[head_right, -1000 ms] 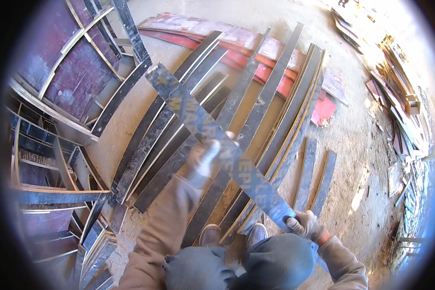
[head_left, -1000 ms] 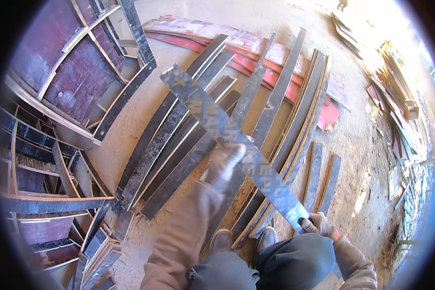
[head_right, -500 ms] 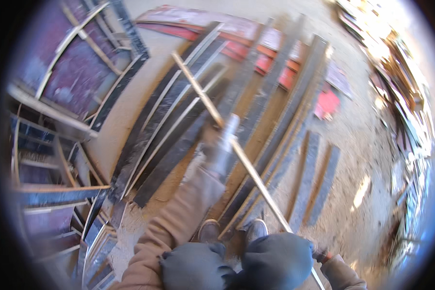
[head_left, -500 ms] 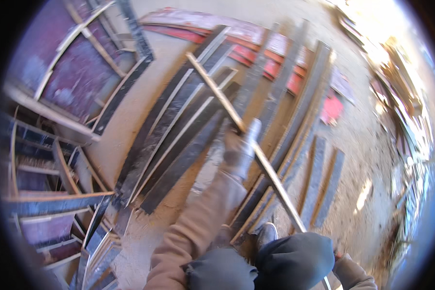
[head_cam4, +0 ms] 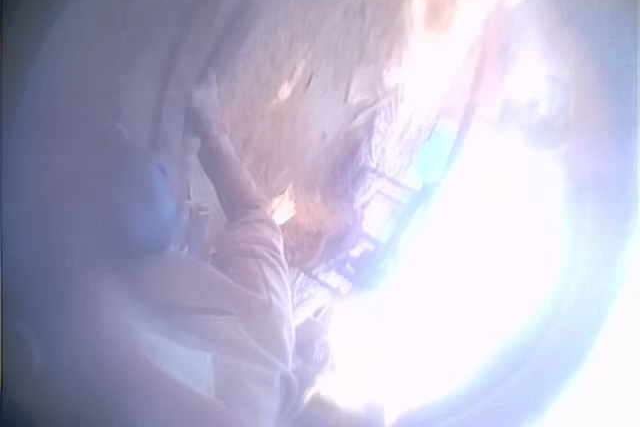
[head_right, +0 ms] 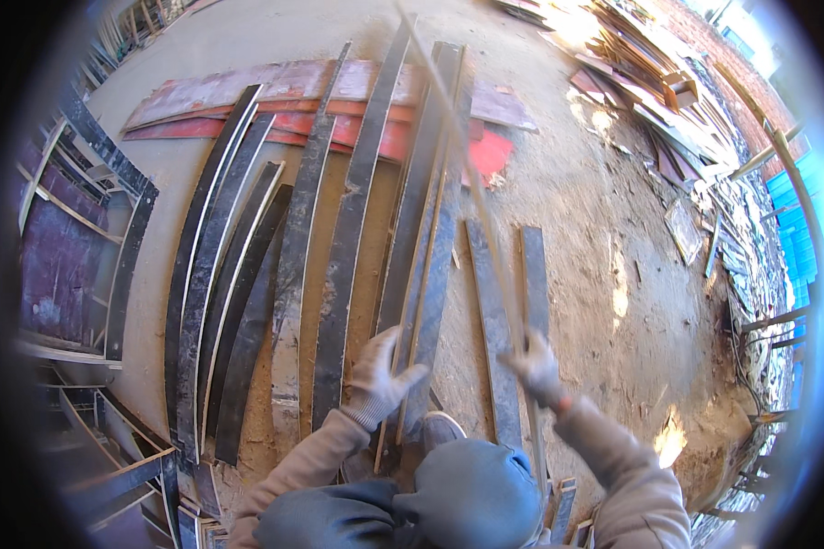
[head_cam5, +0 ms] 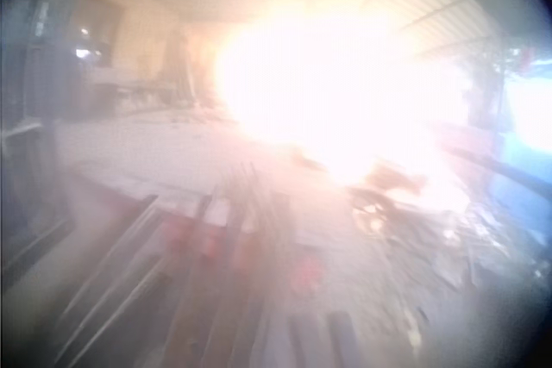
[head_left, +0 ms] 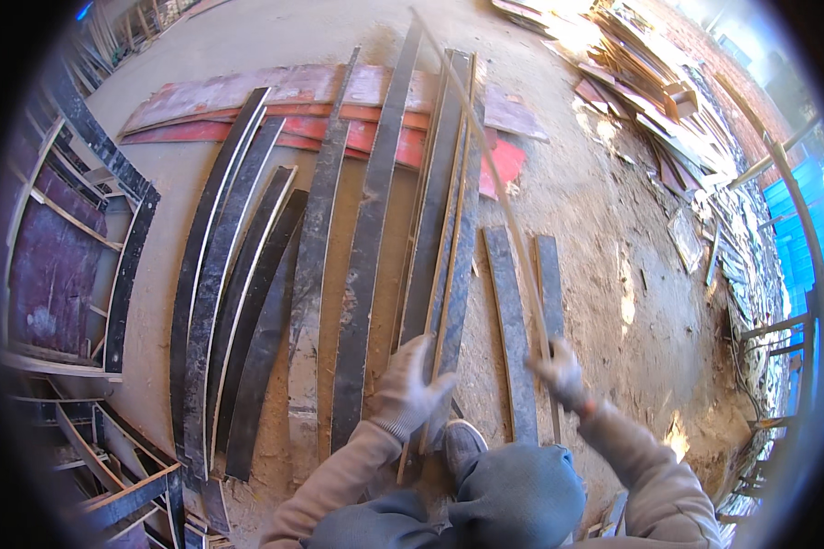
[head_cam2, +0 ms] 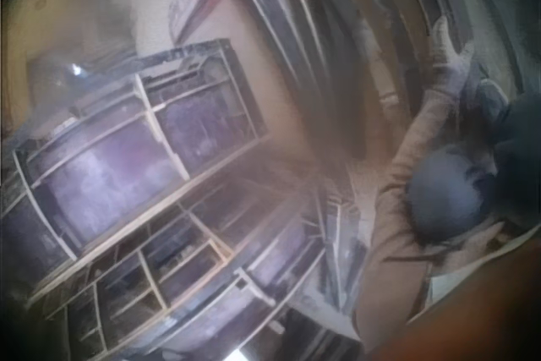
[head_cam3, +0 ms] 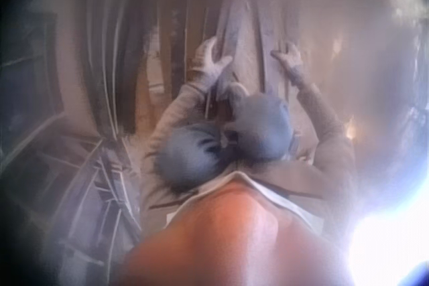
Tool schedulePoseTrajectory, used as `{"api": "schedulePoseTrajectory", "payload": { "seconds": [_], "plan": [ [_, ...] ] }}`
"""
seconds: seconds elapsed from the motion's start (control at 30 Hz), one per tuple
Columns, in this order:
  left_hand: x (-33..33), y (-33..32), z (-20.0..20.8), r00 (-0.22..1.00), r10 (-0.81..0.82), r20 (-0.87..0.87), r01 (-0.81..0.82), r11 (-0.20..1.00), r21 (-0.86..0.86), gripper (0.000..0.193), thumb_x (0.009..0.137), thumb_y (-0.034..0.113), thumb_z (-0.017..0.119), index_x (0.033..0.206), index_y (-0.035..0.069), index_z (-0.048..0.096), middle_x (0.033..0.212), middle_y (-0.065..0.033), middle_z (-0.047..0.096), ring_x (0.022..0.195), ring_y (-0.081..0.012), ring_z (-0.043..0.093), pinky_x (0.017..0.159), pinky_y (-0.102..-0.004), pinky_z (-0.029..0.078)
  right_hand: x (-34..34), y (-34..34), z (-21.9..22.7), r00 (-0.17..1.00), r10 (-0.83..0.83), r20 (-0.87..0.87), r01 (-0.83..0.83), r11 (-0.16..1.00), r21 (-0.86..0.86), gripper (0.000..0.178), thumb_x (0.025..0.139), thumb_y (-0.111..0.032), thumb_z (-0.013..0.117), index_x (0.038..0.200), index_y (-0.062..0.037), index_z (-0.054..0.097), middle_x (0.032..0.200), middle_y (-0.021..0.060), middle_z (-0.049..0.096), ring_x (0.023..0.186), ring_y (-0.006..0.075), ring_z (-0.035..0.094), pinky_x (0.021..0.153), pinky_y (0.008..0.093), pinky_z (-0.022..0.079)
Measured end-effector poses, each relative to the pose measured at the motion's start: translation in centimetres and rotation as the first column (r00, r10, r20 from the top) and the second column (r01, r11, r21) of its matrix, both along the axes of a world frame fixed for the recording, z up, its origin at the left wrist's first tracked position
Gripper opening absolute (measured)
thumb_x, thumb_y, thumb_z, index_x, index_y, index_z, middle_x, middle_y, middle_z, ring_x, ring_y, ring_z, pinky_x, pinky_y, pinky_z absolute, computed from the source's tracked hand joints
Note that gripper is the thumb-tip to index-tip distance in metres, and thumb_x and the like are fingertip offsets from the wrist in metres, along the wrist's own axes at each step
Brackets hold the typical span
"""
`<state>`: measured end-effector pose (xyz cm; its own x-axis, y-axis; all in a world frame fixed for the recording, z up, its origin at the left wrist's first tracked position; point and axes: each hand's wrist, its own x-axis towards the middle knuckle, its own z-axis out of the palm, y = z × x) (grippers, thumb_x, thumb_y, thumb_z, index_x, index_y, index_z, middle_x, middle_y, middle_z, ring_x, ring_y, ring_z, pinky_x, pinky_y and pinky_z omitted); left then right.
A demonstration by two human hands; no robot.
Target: The person picks up thin wooden strips from a pile, places them on a table saw, and cuts them into shorter pieces. The person repeats this process for several strips, stacking the cut pieces on the saw table.
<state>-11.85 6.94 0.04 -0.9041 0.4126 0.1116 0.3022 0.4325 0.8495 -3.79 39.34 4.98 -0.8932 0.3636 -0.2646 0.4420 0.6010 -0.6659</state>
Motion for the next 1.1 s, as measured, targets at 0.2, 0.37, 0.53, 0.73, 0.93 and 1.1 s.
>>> {"api": "schedulePoseTrajectory", "payload": {
  "seconds": [0.2, 0.37, 0.53, 0.73, 0.93, 1.1],
  "plan": [
    [8.7, -6.4, -2.1, 0.877, 0.347, 0.331, -0.307, 0.937, -0.169, 0.064, 0.085, 0.029, 0.091, 0.137, 0.003, 0.062, 0.120, -0.0174, 0.068, 0.108, -0.0315, 0.069, 0.096, -0.0440, 0.057, -16.2, 2.6, -3.9, 0.958, -0.215, -0.188, 0.228, 0.973, 0.045, 0.065, 0.079, -0.040, 0.085, 0.117, 0.0081, 0.066, 0.095, 0.0157, 0.072, 0.089, 0.0252, 0.069, 0.079, 0.0406, 0.058],
    [13.5, -7.6, -1.9, 0.853, 0.377, 0.361, -0.313, 0.923, -0.224, 0.048, 0.087, 0.026, 0.087, 0.125, 0.003, 0.068, 0.112, -0.0160, 0.071, 0.101, -0.0300, 0.072, 0.091, -0.0419, 0.059, -22.6, 0.7, -7.8, 0.973, -0.204, -0.109, 0.202, 0.979, -0.028, 0.060, 0.078, -0.048, 0.087, 0.097, 0.0083, 0.079, 0.083, 0.0171, 0.079, 0.080, 0.0267, 0.077, 0.075, 0.0416, 0.059],
    [14.5, -7.9, -1.1, 0.716, 0.347, 0.606, -0.199, 0.933, -0.299, 0.050, 0.086, 0.032, 0.087, 0.122, 0.003, 0.070, 0.110, -0.0171, 0.075, 0.099, -0.0312, 0.075, 0.089, -0.0423, 0.059, -20.6, -3.2, -11.5, 0.990, -0.116, -0.081, 0.126, 0.983, 0.135, 0.076, 0.085, -0.064, 0.084, 0.107, 0.0080, 0.074, 0.089, 0.0169, 0.076, 0.085, 0.0257, 0.073, 0.078, 0.0421, 0.056],
    [14.6, -6.9, -1.7, 0.815, 0.235, 0.529, -0.016, 0.923, -0.384, 0.052, 0.082, 0.033, 0.090, 0.118, 0.002, 0.071, 0.102, -0.0179, 0.078, 0.095, -0.0327, 0.077, 0.086, -0.0428, 0.060, -15.5, -5.6, -11.4, 0.997, -0.068, 0.021, 0.067, 0.996, 0.065, 0.124, 0.080, -0.069, 0.083, 0.158, 0.0156, 0.035, 0.139, 0.0363, 0.064, 0.133, 0.0432, 0.065, 0.113, 0.0456, 0.049],
    [15.2, -6.5, -1.5, 0.937, 0.189, 0.294, -0.062, 0.917, -0.394, 0.034, 0.080, 0.028, 0.085, 0.102, 0.007, 0.070, 0.092, -0.0156, 0.073, 0.085, -0.0372, 0.073, 0.078, -0.0481, 0.058, -8.7, -11.1, -7.6, 0.935, 0.033, -0.354, 0.080, 0.950, 0.302, 0.085, 0.090, -0.057, 0.080, 0.141, 0.0056, 0.053, 0.111, 0.0225, 0.070, 0.102, 0.0434, 0.071, 0.094, 0.0501, 0.057],
    [15.7, -7.2, -0.3, 0.991, 0.118, -0.056, -0.130, 0.939, -0.319, 0.026, 0.073, 0.020, 0.082, 0.089, 0.009, 0.066, 0.079, -0.0122, 0.062, 0.070, -0.0356, 0.065, 0.070, -0.0480, 0.055, -6.7, -15.9, -2.7, 0.993, 0.080, 0.092, -0.083, 0.996, 0.037, 0.070, 0.090, -0.064, 0.081, 0.110, 0.0029, 0.072, 0.084, 0.0141, 0.076, 0.082, 0.0233, 0.077, 0.076, 0.0403, 0.061]
  ]
}}
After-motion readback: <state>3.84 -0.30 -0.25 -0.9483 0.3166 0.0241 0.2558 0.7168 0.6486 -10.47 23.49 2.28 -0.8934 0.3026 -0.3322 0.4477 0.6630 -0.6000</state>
